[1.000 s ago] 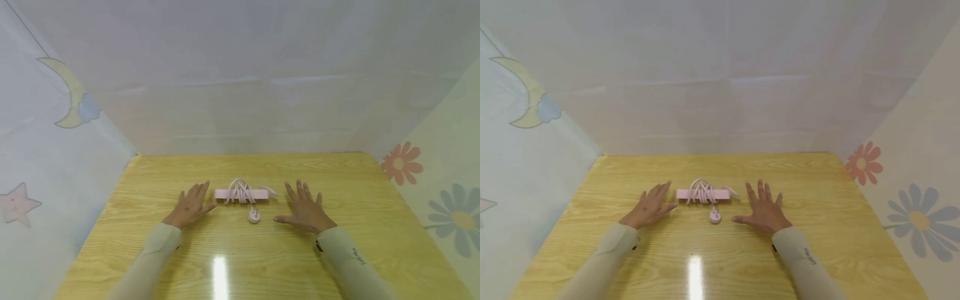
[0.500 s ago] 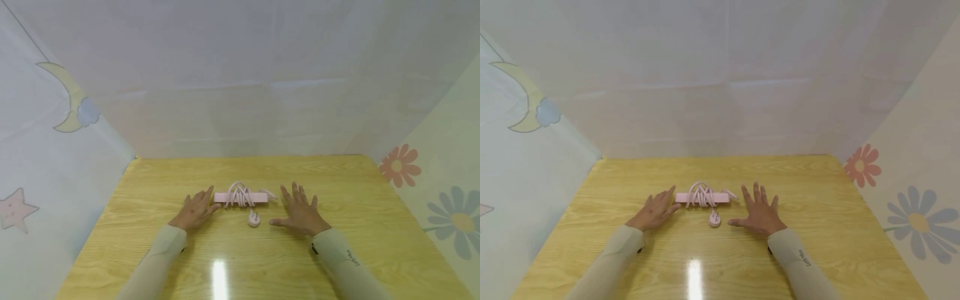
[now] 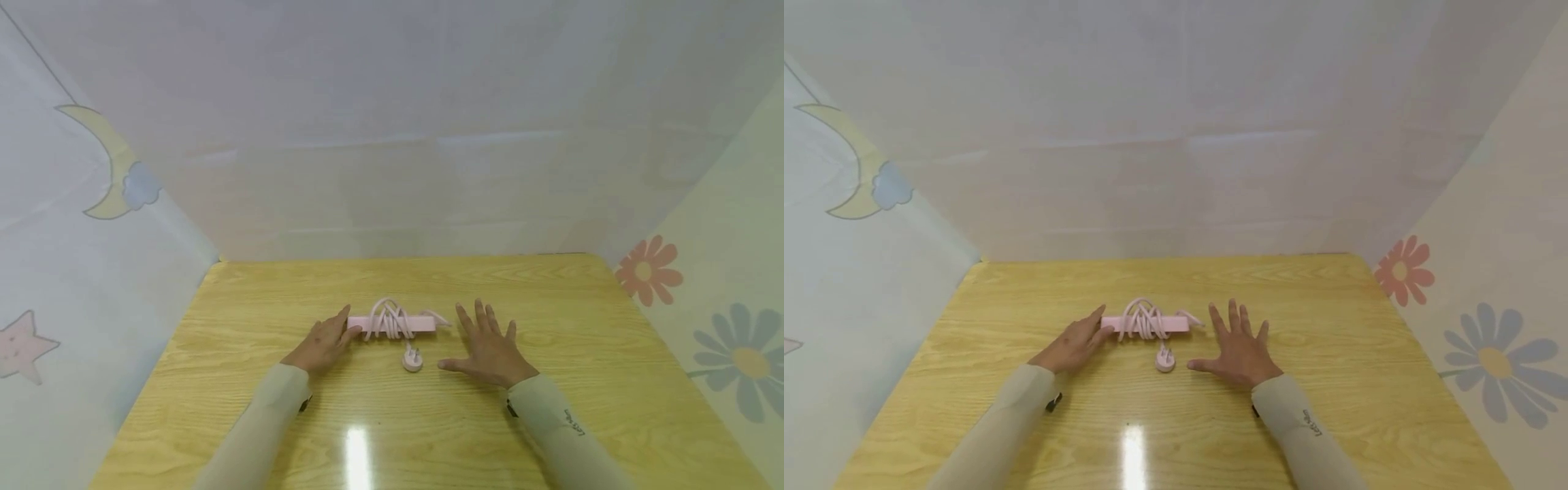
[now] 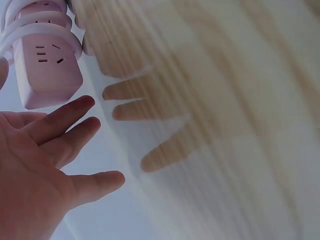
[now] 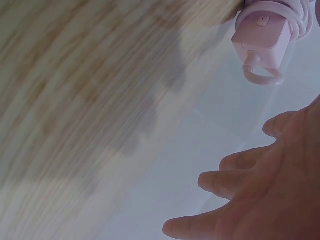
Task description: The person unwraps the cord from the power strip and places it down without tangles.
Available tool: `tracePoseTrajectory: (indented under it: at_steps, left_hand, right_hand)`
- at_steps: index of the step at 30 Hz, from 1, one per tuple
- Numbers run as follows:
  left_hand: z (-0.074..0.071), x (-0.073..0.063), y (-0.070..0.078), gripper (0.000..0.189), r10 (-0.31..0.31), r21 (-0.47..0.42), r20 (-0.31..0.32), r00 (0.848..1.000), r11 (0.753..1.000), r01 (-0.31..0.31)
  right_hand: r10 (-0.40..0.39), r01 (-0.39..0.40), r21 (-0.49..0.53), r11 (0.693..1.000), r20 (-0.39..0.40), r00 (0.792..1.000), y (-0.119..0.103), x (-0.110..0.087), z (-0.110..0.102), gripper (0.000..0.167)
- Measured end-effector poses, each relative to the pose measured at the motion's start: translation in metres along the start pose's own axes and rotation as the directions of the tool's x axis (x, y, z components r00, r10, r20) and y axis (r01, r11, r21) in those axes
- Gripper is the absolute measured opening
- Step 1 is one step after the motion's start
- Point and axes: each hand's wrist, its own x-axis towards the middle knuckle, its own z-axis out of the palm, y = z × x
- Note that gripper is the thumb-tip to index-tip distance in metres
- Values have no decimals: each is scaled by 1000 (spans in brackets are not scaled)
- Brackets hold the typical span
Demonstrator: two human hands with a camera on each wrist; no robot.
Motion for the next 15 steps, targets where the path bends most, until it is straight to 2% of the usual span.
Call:
tracePoseTrajectory:
  at_steps: [7,11,15]
  left_hand:
    - [2,5,-2,71,-2,-77,7,1000,997,2]
    - [2,7,-2,70,-58,-140,6,998,988,58]
    - [2,9,-1,66,-89,-193,-12,996,977,86]
  right_hand:
    - [3,-3,2,1000,-5,1000,0,-1,-1,116]
    - [-3,3,-2,1000,-8,1000,0,-3,-1,116]
    - [-11,11,-8,1000,-19,1000,-2,-4,-3,116]
